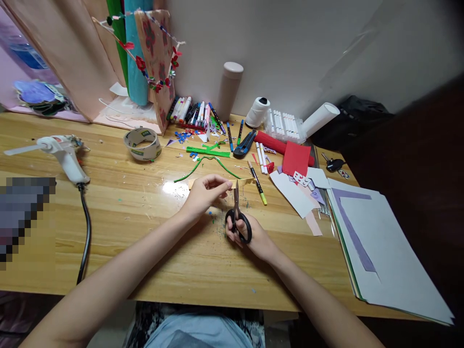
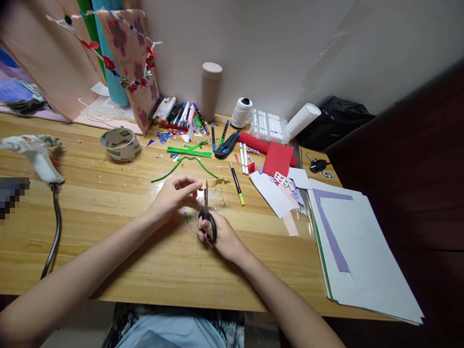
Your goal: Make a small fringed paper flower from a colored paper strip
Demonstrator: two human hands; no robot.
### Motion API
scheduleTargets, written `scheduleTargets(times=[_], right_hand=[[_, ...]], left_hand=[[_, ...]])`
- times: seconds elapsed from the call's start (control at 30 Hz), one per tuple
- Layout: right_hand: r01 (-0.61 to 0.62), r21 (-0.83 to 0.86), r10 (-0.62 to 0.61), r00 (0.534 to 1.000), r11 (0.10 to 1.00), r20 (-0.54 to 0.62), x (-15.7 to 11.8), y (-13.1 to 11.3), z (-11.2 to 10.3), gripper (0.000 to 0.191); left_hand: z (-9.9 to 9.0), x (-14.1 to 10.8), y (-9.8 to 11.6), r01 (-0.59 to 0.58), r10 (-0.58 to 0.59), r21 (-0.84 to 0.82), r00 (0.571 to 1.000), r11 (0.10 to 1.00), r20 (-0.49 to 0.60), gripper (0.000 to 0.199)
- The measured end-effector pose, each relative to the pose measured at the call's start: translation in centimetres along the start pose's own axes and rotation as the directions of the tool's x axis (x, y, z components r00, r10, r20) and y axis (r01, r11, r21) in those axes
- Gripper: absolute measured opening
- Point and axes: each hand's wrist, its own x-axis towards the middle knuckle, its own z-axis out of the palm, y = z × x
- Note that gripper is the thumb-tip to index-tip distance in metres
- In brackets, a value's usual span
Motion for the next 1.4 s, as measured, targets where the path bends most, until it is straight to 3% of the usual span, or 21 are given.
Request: scheduleTargets(times=[0.17, 0.43, 0.63, 1.03, 1.4], right_hand=[[0.007, 0.007, -0.007, 0.999, 1.0, 0.053, -0.3, 0.0, 0.0, 0.058], [-0.033, 0.062, 0.034, 0.999, 0.998, -0.01, -0.2, -0.3, 0.0, 0.052], [-0.023, 0.022, 0.022, 1.0, 0.999, 0.006, -0.2, -0.4, -0.1, 0.053], [-0.002, 0.046, 0.005, 0.998, 0.999, -0.056, -0.2, -0.2, 0.2, 0.051], [0.013, -0.174, -0.046, 0.981, 0.985, -0.188, -0.2, 0.8, -0.1, 0.048]], left_hand=[[0.0, -0.1, 0.1, -0.031, 0.032, 0.032, 0.999, 0.999, -0.031, 0.029], [0.3, -0.3, 0.5, -0.034, 0.036, 0.029, 0.998, 0.999, -0.055, 0.03], [0.1, -0.1, 0.1, -0.046, 0.051, 0.064, 0.996, 0.997, -0.078, 0.03], [0.4, -0.4, 0.5, -0.023, 0.024, 0.024, 0.999, 0.999, -0.04, 0.03], [-0.1, 0.0, 0.2, 0.041, -0.042, -0.023, 0.999, 0.999, -0.031, 0.028]])
